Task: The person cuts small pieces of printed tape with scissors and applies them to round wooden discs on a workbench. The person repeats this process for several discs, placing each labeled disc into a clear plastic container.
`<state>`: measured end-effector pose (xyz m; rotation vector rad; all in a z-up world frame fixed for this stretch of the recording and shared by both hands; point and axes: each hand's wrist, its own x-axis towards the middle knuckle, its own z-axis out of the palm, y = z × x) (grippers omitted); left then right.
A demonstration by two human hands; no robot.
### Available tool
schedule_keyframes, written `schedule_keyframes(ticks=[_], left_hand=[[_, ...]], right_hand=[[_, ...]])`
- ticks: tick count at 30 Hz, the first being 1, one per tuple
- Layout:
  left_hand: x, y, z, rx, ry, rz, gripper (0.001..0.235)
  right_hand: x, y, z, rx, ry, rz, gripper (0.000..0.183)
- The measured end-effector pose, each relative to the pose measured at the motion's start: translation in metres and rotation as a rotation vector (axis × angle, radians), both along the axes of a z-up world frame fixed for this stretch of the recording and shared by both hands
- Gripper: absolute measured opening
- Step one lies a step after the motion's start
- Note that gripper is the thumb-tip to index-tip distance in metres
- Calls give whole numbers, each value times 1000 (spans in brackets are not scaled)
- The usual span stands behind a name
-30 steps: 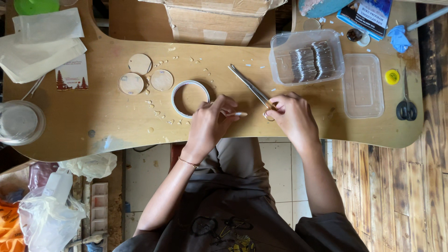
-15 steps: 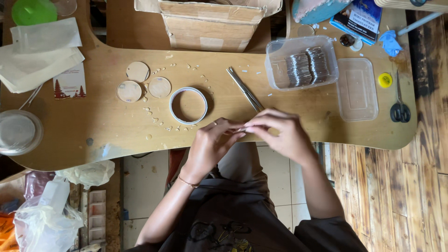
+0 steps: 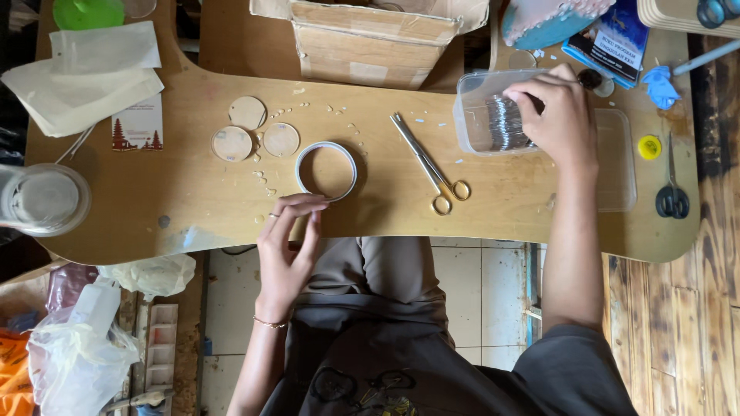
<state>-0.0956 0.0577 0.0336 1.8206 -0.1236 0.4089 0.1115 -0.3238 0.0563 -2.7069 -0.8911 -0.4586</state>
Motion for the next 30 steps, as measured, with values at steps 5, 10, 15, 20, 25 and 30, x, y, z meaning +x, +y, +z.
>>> schedule_keyframes(ticks=[5, 10, 15, 20, 25, 30], left_hand=[[-1, 15, -5, 41, -2, 91, 15], [-3, 24, -3, 76, -11, 196, 13], [-4, 30, -5, 102, -17, 215, 14], [-2, 34, -8, 137, -11, 247, 14], [12, 43, -13, 264, -53, 342, 17], [38, 72, -35, 402, -114, 487, 30]], right_hand=[[3, -3, -2, -74, -11, -34, 17], [3, 6, -1, -74, -93, 23, 9], [-1, 24, 2, -45, 2, 97, 22], [1, 19, -6, -101, -77, 42, 11], [-16, 35, 14, 18, -18, 123, 20], [-38, 62, 26, 338, 61, 217, 19]])
